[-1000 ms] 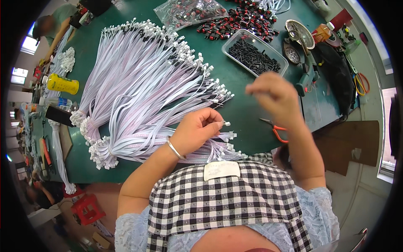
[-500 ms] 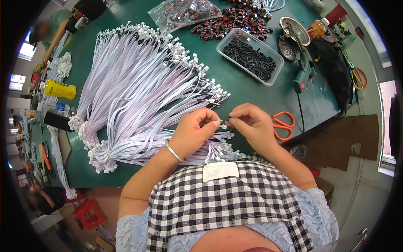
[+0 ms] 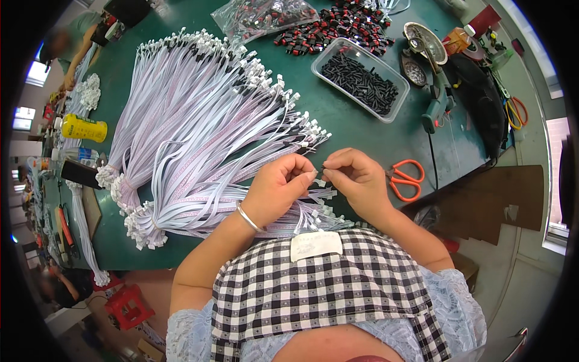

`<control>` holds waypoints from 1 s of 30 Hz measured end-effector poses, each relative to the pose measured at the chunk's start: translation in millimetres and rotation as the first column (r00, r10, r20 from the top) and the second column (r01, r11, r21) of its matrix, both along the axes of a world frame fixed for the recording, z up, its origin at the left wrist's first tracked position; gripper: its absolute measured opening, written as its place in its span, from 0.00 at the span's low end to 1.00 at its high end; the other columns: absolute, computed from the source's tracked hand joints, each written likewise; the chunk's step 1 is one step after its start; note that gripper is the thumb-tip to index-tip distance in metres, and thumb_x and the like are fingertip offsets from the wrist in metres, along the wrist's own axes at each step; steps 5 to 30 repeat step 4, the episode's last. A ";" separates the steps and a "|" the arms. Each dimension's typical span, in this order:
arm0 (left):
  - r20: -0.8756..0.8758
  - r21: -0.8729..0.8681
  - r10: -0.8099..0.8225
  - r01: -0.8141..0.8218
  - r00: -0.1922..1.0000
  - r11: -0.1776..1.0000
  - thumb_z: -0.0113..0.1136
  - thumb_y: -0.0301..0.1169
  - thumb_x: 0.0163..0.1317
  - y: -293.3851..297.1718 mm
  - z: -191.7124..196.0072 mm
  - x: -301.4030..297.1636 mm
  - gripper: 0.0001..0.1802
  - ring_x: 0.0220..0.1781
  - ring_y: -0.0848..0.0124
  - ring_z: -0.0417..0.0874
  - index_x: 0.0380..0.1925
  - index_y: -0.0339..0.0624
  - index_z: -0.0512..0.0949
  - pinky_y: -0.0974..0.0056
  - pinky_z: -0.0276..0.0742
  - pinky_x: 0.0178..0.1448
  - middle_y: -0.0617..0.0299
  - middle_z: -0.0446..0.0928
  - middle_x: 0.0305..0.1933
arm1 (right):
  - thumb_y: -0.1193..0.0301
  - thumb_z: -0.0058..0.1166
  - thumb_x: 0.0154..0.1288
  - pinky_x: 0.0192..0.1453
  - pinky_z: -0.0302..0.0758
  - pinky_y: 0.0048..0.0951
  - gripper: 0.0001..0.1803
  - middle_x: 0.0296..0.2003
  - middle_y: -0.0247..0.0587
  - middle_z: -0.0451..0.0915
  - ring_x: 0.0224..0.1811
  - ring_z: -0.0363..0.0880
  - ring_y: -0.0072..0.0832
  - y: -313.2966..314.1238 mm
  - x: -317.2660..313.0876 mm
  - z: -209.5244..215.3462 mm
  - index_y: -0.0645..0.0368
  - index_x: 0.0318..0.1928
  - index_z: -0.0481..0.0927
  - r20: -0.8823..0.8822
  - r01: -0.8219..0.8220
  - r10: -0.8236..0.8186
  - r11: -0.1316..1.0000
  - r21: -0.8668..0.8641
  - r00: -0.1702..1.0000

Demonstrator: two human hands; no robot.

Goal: The person sits at a green workbench in a factory setting and repeatedly assembles white cables with black plastic connectors. They pick up a cable, insert a black connector into the end, and place the finished unit on the table. The process is repetitive and involves handling bundles of cables and a container of connectors.

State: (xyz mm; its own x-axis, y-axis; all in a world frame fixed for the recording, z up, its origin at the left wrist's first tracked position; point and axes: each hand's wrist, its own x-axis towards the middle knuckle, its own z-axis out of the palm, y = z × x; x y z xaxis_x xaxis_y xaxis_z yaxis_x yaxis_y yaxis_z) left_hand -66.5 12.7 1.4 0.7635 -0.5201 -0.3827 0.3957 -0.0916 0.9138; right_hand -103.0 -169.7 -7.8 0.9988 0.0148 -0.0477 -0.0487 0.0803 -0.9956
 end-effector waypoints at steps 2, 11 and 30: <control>0.007 0.006 -0.003 0.003 1.000 1.000 0.56 0.27 0.63 0.1 -0.6 0.4 0.06 0.32 0.81 0.75 0.38 0.38 0.74 0.75 0.74 0.37 0.67 0.75 0.35 | 0.84 0.55 0.55 0.39 0.77 0.20 0.07 0.36 0.40 0.78 0.35 0.79 0.22 1.1 -1.3 -2.8 0.66 0.36 0.78 0.040 0.018 -0.017 1.000 -0.022 0.999; 0.007 0.026 -0.006 0.005 1.000 1.000 0.56 0.27 0.63 0.9 -1.5 0.4 0.06 0.32 0.81 0.75 0.38 0.38 0.74 0.75 0.74 0.37 0.67 0.75 0.35 | 0.84 0.54 0.56 0.40 0.77 0.21 0.06 0.37 0.40 0.78 0.36 0.79 0.23 1.2 -1.1 -2.4 0.65 0.36 0.79 0.072 0.019 -0.014 0.997 -0.069 0.997; 0.007 0.026 -0.006 0.005 1.000 1.000 0.56 0.27 0.63 0.9 -1.5 0.4 0.06 0.32 0.81 0.75 0.38 0.38 0.74 0.75 0.74 0.37 0.67 0.75 0.35 | 0.84 0.54 0.56 0.40 0.77 0.21 0.06 0.37 0.40 0.78 0.36 0.79 0.23 1.2 -1.1 -2.4 0.65 0.36 0.79 0.072 0.019 -0.014 0.997 -0.069 0.997</control>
